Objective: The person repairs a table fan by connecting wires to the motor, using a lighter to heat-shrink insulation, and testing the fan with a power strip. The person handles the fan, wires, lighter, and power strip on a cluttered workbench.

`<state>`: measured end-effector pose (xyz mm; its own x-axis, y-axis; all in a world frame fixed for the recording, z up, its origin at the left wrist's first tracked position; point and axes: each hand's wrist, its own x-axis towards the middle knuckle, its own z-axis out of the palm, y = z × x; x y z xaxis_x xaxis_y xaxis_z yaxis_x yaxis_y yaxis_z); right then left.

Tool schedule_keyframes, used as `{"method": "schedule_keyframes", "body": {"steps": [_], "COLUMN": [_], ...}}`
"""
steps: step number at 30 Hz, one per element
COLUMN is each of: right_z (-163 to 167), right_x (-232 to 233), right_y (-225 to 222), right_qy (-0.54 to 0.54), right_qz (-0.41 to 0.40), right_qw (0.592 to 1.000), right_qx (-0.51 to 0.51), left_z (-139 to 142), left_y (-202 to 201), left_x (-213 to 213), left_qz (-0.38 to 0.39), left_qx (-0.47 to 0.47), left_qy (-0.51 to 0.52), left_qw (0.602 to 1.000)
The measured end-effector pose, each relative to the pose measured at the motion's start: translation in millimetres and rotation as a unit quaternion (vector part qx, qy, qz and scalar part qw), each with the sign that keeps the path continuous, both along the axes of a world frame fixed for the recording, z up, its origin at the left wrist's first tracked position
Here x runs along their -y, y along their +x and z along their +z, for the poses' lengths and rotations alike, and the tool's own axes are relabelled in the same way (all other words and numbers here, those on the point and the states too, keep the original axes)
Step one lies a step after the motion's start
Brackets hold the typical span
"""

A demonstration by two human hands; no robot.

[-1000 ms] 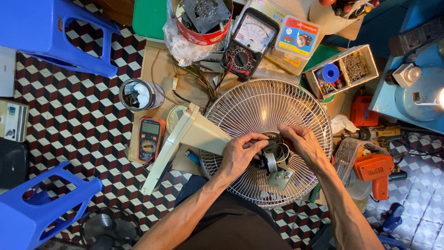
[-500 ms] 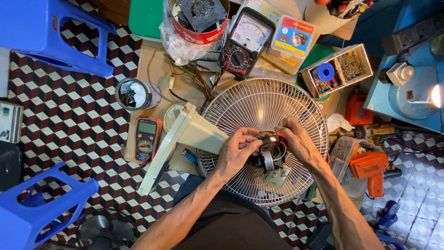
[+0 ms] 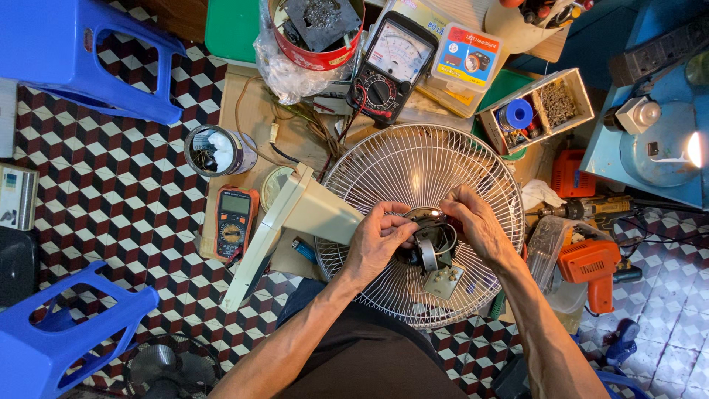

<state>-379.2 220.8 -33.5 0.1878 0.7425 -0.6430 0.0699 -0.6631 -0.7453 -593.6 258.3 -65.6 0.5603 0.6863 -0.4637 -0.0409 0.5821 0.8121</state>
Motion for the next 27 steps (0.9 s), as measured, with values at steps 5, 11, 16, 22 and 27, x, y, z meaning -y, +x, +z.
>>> {"method": "schedule_keyframes", "body": {"steps": [5,11,16,22,27], "right_z": [-1.1,0.9,2.0,1.9,-1.9], "right_x": [1.4,1.5,1.6,1.4,-2.2], "right_y": [1.6,0.6,1.7,6.5,8.2], "right_qy": [-0.003,-0.011,-0.017,-0.026,-0.021], "right_qz": [0.001,-0.008,-0.007,0.003,-0.006], "right_qw": [1.000,1.000,1.000,1.000,1.000], "right_qx": [-0.013,0.006,0.009,-0.002,-0.011], "left_z": [-1.5,-2.2,-2.8,-3.8,-5.5], "left_y": [0.3,0.1,0.4,-0.2,-0.3], "left_x": [0.2,0.5,0.5,0.5,0.2], "left_qz": [-0.001,-0.005,-0.009,-0.008,-0.012], "left_qx": [-0.006,-0.008,-0.007,-0.003,-0.002], "left_qy": [-0.003,0.005,0.005,0.005,0.008], "left_qw": [1.000,1.000,1.000,1.000,1.000]}}
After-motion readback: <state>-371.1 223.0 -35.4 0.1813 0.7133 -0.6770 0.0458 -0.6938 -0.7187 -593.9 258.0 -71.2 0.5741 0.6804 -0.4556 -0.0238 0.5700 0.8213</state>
